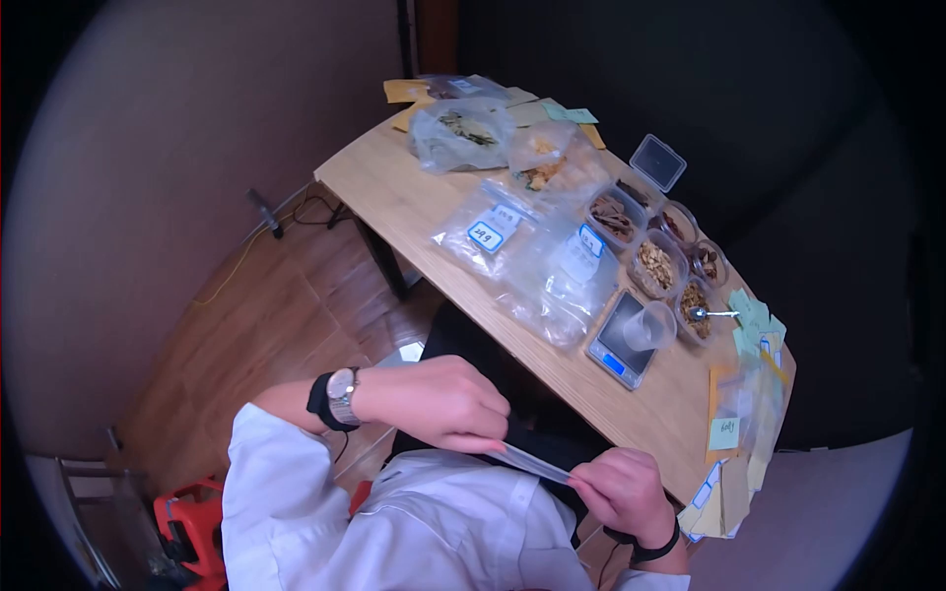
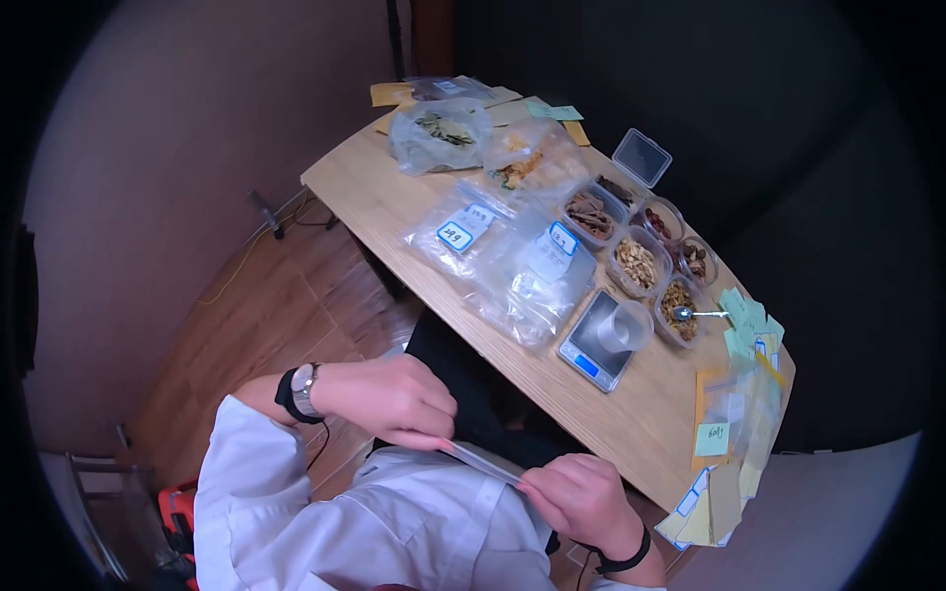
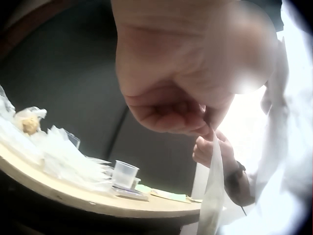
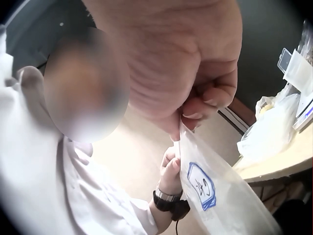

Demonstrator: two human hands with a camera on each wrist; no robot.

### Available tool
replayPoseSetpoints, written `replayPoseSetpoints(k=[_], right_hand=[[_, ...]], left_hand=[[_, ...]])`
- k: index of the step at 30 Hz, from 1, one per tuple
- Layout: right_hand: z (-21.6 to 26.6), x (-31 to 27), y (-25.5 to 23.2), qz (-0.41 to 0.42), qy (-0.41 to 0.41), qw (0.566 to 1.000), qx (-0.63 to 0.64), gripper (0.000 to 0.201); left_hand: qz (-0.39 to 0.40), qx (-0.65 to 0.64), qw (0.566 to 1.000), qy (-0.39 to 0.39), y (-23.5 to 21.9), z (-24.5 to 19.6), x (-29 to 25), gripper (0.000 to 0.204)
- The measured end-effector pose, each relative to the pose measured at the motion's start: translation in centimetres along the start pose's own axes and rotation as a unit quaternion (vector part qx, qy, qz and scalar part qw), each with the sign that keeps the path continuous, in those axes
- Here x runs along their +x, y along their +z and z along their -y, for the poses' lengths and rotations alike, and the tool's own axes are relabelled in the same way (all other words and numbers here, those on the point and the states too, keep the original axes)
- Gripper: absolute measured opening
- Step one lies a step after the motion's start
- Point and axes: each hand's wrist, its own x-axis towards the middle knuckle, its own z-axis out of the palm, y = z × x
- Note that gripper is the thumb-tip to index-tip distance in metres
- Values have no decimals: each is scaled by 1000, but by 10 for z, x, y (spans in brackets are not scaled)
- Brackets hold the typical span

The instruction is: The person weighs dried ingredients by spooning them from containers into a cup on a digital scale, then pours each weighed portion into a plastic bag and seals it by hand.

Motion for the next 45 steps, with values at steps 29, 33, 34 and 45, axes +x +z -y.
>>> replayPoseSetpoints(k=[29, 33, 34, 45], right_hand=[[-166, -72, 41, -488, 353, 786, 140, 16], [-161, -69, 44, -459, 355, 805, 123, 15], [-161, -69, 43, -460, 359, 803, 123, 15], [-164, -68, 46, -444, 381, 806, 85, 14]], left_hand=[[-629, -373, 644, -224, -92, 188, -140, 37], [-595, -340, 636, -354, -83, 241, -174, 41], [-574, -285, 635, -432, -83, 246, -180, 43], [-176, 369, 783, -469, -91, 201, -149, 76]])
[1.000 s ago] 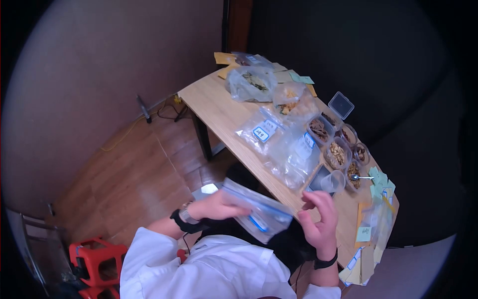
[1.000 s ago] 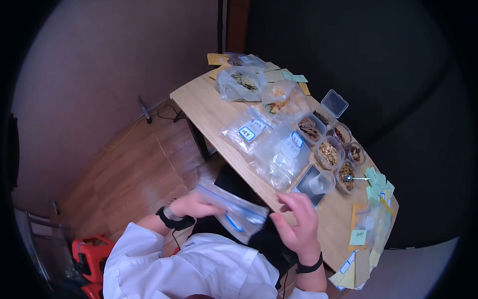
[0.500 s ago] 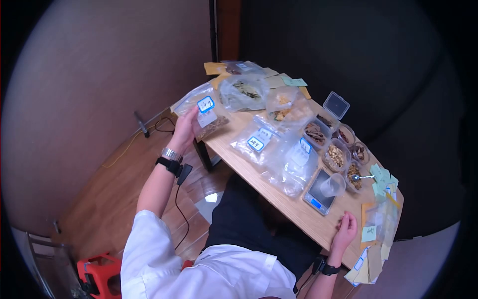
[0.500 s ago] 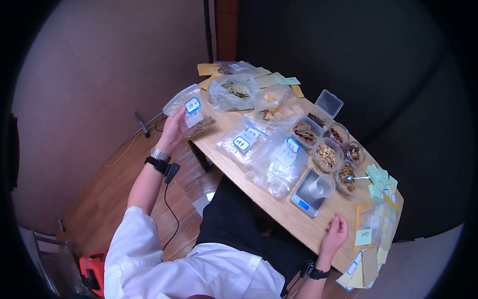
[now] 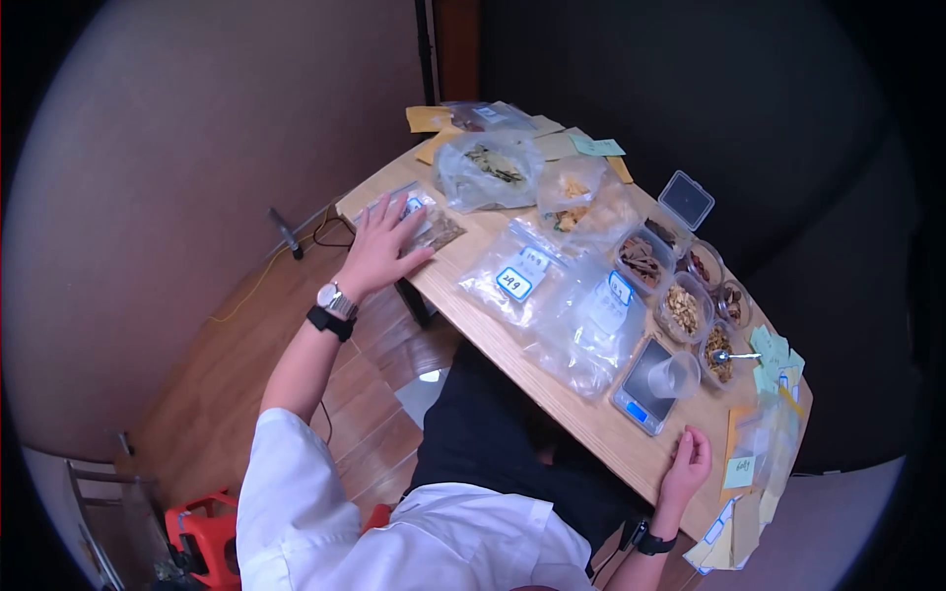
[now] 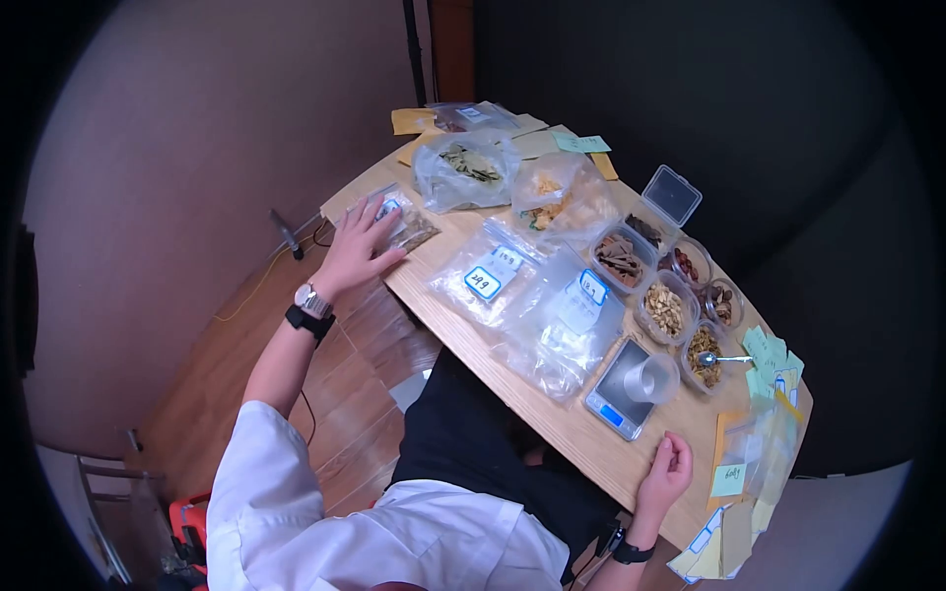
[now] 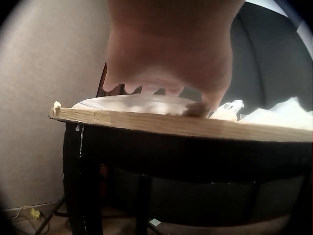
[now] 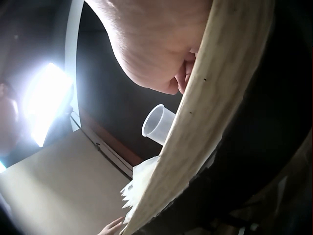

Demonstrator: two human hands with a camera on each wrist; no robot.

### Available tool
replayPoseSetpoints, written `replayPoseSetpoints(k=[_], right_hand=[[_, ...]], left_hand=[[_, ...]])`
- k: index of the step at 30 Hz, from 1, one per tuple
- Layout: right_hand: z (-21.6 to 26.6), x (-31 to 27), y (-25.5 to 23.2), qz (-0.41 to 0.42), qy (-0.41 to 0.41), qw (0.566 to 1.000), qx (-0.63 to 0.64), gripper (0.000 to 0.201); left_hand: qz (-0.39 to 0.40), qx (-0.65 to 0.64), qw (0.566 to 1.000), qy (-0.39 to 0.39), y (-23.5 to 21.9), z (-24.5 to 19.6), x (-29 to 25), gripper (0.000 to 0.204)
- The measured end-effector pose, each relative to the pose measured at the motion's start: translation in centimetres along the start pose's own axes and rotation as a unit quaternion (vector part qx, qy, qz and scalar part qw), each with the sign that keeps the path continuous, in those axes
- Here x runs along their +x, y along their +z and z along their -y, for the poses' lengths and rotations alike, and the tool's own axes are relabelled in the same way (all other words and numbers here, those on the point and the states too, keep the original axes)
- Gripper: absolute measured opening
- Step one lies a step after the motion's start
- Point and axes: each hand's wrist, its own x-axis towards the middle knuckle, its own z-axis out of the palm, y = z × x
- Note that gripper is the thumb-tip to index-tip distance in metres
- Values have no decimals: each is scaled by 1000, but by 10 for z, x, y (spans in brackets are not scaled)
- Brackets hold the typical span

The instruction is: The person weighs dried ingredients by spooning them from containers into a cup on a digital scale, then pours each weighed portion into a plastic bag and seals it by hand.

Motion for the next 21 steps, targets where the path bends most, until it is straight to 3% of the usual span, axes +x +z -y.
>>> replayPoseSetpoints(k=[2, 6, 11, 21], right_hand=[[3, -1, 1, 0, 0, 1000, 7, 13], [2, -2, -1, 1, 3, 1000, 2, 12], [-3, 0, -2, 4, -2, 1000, -15, 14], [-10, 1, -4, 10, -17, 1000, -24, 14]], left_hand=[[67, -24, 996, -52, 11, 5, 11, 77], [56, 2, 993, -103, 17, 16, 28, 80], [61, 1, 993, -105, 20, 45, 47, 81], [82, 2, 990, -119, 15, 55, 56, 80]])
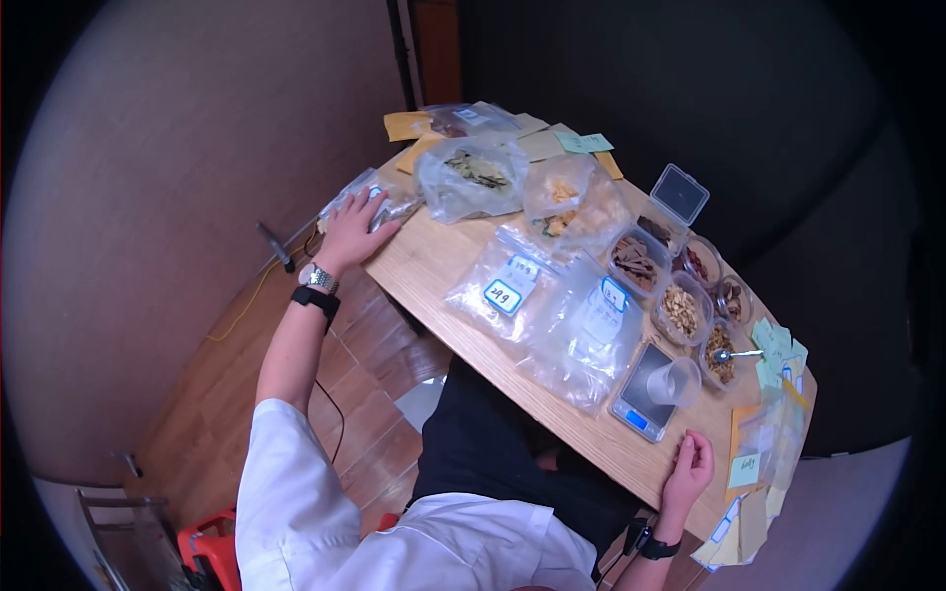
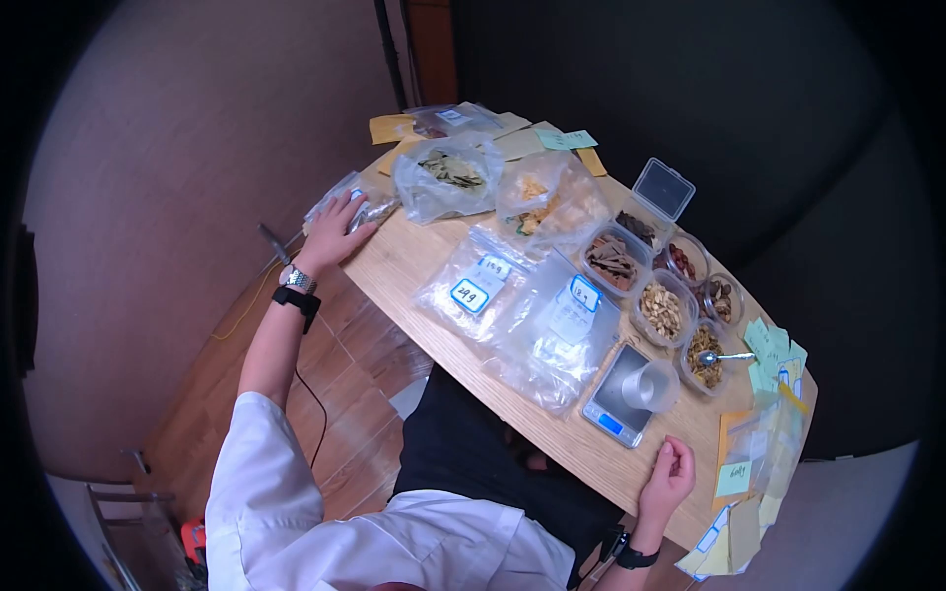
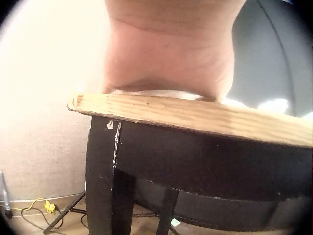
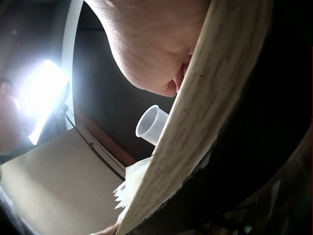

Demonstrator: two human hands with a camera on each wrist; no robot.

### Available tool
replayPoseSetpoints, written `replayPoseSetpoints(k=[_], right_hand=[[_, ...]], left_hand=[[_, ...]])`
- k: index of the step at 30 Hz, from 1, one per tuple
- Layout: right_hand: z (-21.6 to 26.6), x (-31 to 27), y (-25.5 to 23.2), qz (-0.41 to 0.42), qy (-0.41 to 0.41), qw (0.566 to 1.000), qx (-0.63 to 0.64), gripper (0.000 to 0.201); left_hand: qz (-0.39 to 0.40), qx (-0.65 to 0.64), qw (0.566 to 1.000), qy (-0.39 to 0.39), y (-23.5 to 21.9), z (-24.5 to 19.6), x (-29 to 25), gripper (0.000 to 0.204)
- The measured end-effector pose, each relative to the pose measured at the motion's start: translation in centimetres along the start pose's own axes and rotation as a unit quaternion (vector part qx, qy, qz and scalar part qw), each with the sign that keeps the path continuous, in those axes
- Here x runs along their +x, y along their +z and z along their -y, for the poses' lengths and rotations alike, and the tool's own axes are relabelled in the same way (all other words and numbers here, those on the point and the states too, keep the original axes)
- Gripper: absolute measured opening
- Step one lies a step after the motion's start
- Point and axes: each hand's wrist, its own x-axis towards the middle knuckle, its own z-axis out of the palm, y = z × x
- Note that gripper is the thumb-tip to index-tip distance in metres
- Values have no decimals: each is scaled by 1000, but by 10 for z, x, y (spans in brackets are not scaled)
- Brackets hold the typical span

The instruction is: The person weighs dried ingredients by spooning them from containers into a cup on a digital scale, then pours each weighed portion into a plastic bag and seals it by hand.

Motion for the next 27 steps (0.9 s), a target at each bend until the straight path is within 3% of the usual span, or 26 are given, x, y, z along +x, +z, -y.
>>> replayPoseSetpoints(k=[8, 12, 14, 16, 17, 19, 20, 22, 27], right_hand=[[15, -2, 1, -5, 24, 1000, 7, 12], [16, -3, 5, -16, -12, 1000, 9, 9], [23, -2, 4, -19, -18, 1000, 7, 8], [29, -1, 4, -18, -18, 999, 22, 9], [29, -1, 4, -17, -15, 999, 37, 9], [27, -4, 0, -28, -12, 999, 28, 9], [27, -3, 0, -19, -18, 999, 25, 10], [25, -1, 1, -19, -17, 999, 22, 10], [26, -1, 2, -11, -21, 999, 35, 11]], left_hand=[[-11, 0, 1000, 11, 5, 4, 2, 82], [-40, -22, 995, 89, 21, 32, 15, 79], [-39, 17, 996, 80, -1, 7, 3, 80], [-119, 136, 982, 63, 0, -5, -6, 73], [-114, 130, 981, 83, -4, -17, -11, 73], [-241, -45, 948, 201, -17, -38, -24, 53], [-239, -46, 948, 206, -23, -53, -36, 53], [-239, -186, 914, 271, -28, -97, -69, 29], [-127, -373, 813, 429, 1, -216, -159, 8]])
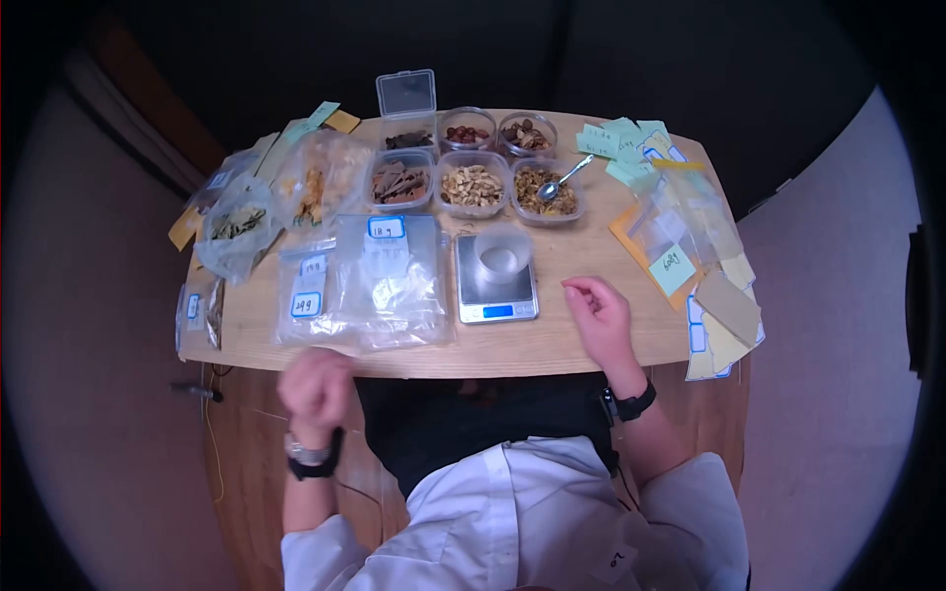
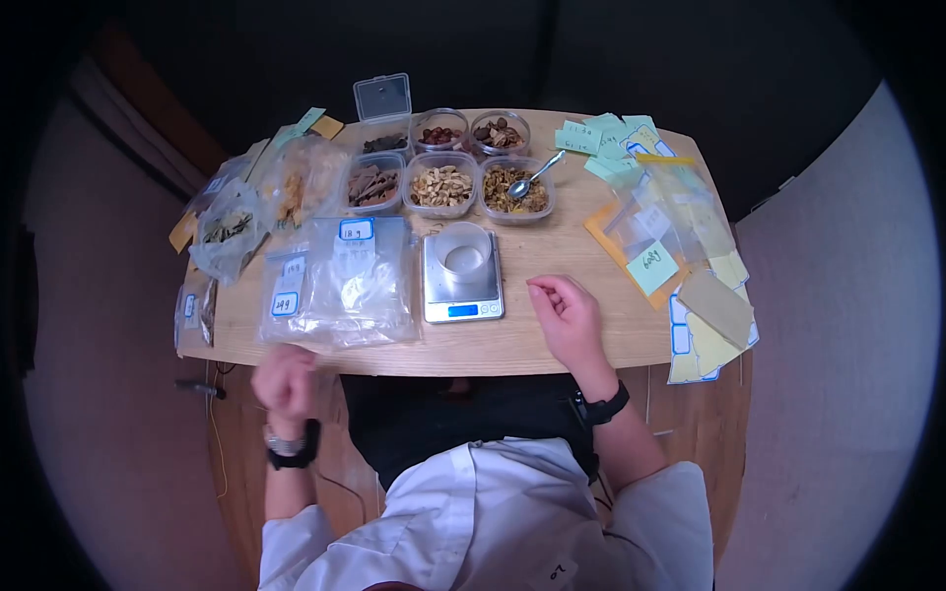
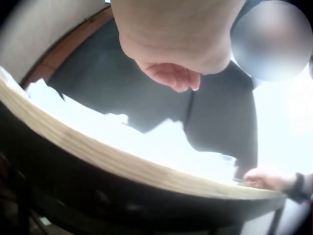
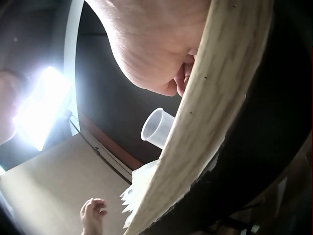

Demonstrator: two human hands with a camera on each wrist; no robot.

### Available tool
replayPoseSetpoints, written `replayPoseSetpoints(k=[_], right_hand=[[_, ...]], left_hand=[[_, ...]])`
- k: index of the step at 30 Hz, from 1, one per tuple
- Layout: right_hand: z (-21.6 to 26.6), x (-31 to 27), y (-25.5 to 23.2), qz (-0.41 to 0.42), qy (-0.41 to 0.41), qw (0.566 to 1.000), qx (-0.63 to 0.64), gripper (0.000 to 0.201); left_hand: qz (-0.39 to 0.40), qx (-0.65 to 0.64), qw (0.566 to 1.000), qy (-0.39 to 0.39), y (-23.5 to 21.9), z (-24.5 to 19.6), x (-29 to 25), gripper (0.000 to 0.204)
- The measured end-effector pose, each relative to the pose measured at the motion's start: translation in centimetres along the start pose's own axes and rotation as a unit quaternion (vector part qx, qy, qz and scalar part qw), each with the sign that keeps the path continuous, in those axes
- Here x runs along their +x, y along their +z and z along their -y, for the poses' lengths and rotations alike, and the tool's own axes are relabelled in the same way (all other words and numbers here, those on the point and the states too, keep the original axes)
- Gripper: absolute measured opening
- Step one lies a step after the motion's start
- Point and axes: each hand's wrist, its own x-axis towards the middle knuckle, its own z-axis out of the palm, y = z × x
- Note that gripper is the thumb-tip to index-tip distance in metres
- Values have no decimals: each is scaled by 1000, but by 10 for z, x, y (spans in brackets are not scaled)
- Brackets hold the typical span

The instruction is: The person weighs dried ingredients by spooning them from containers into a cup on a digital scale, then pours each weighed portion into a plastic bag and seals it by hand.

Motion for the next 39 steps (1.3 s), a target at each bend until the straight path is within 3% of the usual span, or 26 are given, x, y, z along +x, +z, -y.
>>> replayPoseSetpoints(k=[3, 6, 13, 15, 17, 22, 24, 27, 31, 36, 38, 39], right_hand=[[-5, -3, -2, 2, 23, 999, 32, 11], [-5, -13, -10, 9, 31, 996, 80, 11], [0, -122, -86, 24, -94, 988, -121, 2], [-8, -153, -104, 32, -57, 991, -117, 5], [-19, -173, -117, 3, 50, 995, -85, 7], [-24, -192, -127, 60, 159, 982, -80, 11], [-21, -193, -119, 174, 212, 959, -68, 11], [-47, -212, -116, 237, 186, 941, -153, 13], [-73, -237, -132, 196, 230, 943, -137, 15], [-79, -253, -146, 211, 297, 921, -139, 12], [-73, -243, -140, 225, 225, 932, -171, 11], [-67, -235, -136, 225, 227, 932, -170, 11]], left_hand=[[65, -90, 993, 41, 61, -38, 13, 10], [93, -121, 988, 10, 100, -47, 8, 10], [112, -94, 989, -12, 117, -49, 3, 14], [116, -85, 990, -8, 118, -52, 6, 15], [118, -81, 990, -16, 119, -53, 8, 15], [124, -82, 988, -34, 120, -54, 5, 16], [125, -76, 989, -36, 119, -56, 6, 16], [120, -83, 989, -35, 119, -56, 6, 16], [124, -74, 989, -44, 119, -54, 2, 15], [106, -81, 991, -24, 121, -53, 4, 15], [109, -80, 991, -24, 121, -53, 3, 15], [110, -76, 991, -25, 121, -52, 3, 15]])
